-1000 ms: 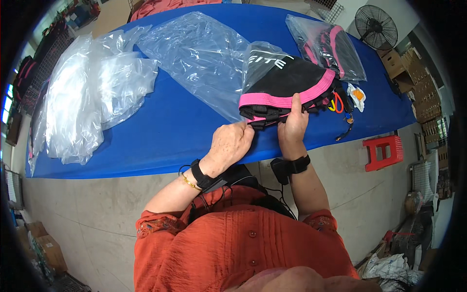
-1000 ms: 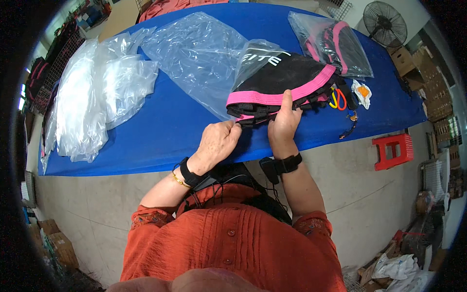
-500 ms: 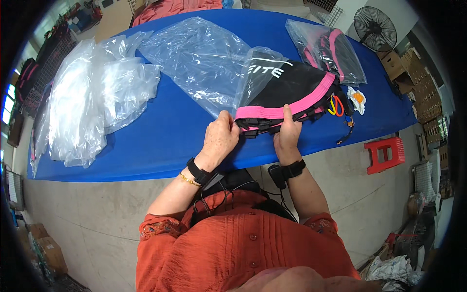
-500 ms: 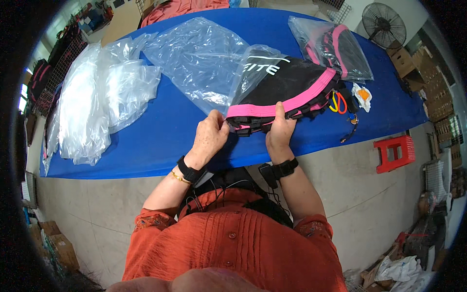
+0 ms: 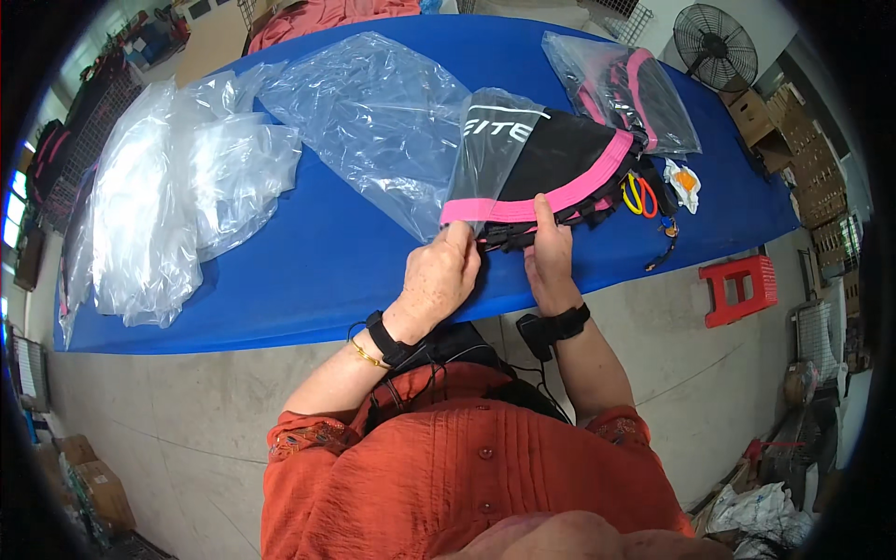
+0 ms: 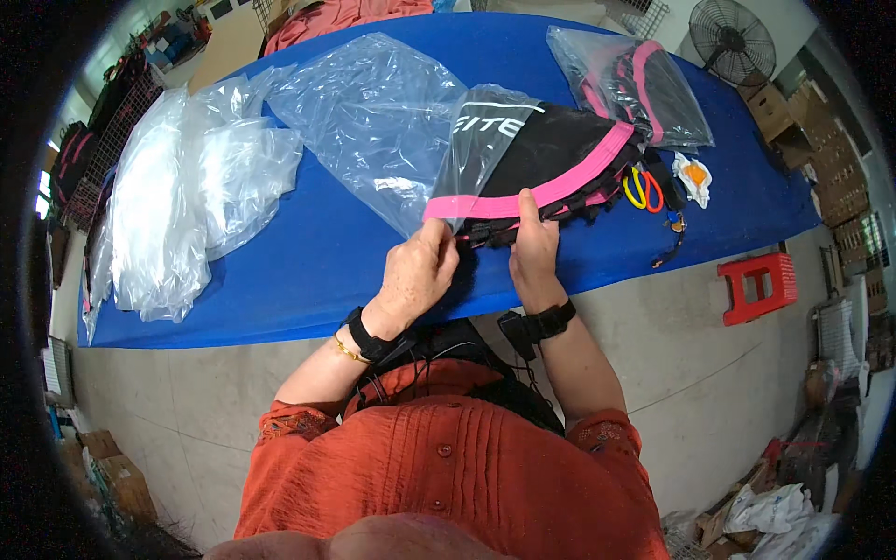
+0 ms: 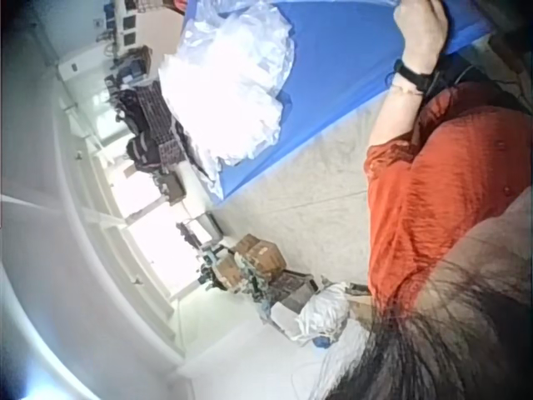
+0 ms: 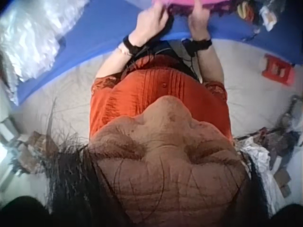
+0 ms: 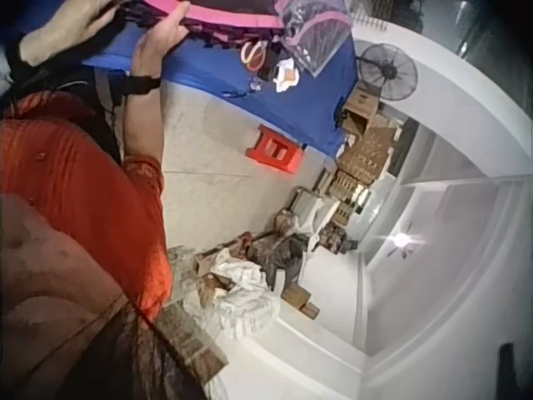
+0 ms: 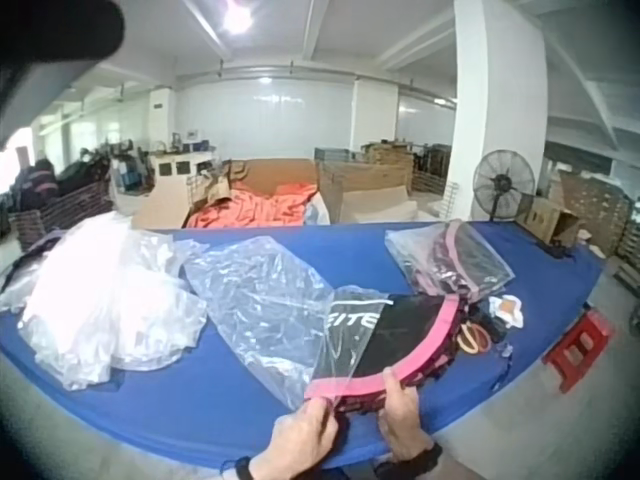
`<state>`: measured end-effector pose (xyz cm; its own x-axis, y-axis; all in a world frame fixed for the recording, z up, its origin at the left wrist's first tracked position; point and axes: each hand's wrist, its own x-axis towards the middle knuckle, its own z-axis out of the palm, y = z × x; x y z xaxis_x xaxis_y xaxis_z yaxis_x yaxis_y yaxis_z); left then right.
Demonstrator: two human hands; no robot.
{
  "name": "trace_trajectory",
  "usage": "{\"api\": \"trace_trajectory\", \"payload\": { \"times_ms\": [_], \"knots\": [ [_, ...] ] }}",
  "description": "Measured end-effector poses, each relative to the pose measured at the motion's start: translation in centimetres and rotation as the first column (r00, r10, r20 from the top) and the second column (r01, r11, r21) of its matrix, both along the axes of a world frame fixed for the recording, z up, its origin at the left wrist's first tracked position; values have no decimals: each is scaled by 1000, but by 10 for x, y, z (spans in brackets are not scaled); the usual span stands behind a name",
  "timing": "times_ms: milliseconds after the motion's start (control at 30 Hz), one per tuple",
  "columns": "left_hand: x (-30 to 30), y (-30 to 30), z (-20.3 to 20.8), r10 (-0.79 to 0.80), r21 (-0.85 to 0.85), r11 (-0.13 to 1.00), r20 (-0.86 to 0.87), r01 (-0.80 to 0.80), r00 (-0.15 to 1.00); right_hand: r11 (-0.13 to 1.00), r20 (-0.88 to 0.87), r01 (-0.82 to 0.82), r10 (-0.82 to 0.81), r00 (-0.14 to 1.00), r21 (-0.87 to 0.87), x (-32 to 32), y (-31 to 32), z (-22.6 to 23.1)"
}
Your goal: Packaging black and pink mesh items into plastic bags.
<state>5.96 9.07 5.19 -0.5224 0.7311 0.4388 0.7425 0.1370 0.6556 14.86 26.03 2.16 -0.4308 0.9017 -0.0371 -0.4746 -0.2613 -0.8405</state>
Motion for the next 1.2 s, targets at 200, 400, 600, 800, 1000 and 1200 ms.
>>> {"api": "trace_trajectory", "payload": {
  "times_ms": [200,400,600,800,1000,1200],
  "knots": [
    [-8,-10,2,175,-223,959,-11,-173,984,992,-63,-56,49,997,-112,-6,6,22],
    [-24,-6,-17,128,-139,982,-33,-131,991,984,-59,-87,79,995,-153,-10,1,26],
    [-28,-2,-18,152,-215,964,-29,-155,988,985,-80,-97,87,993,-143,-11,-1,21],
    [-28,-6,-17,120,-198,970,-119,-142,986,984,-105,-122,108,989,-131,-14,-3,25],
    [-19,-4,-10,-21,-186,982,37,27,999,982,-7,-79,80,997,-172,-21,-8,10],
    [-10,-8,9,-356,-152,921,37,358,934,988,-49,-119,115,992,-101,-26,-23,-9]
  ]
}}
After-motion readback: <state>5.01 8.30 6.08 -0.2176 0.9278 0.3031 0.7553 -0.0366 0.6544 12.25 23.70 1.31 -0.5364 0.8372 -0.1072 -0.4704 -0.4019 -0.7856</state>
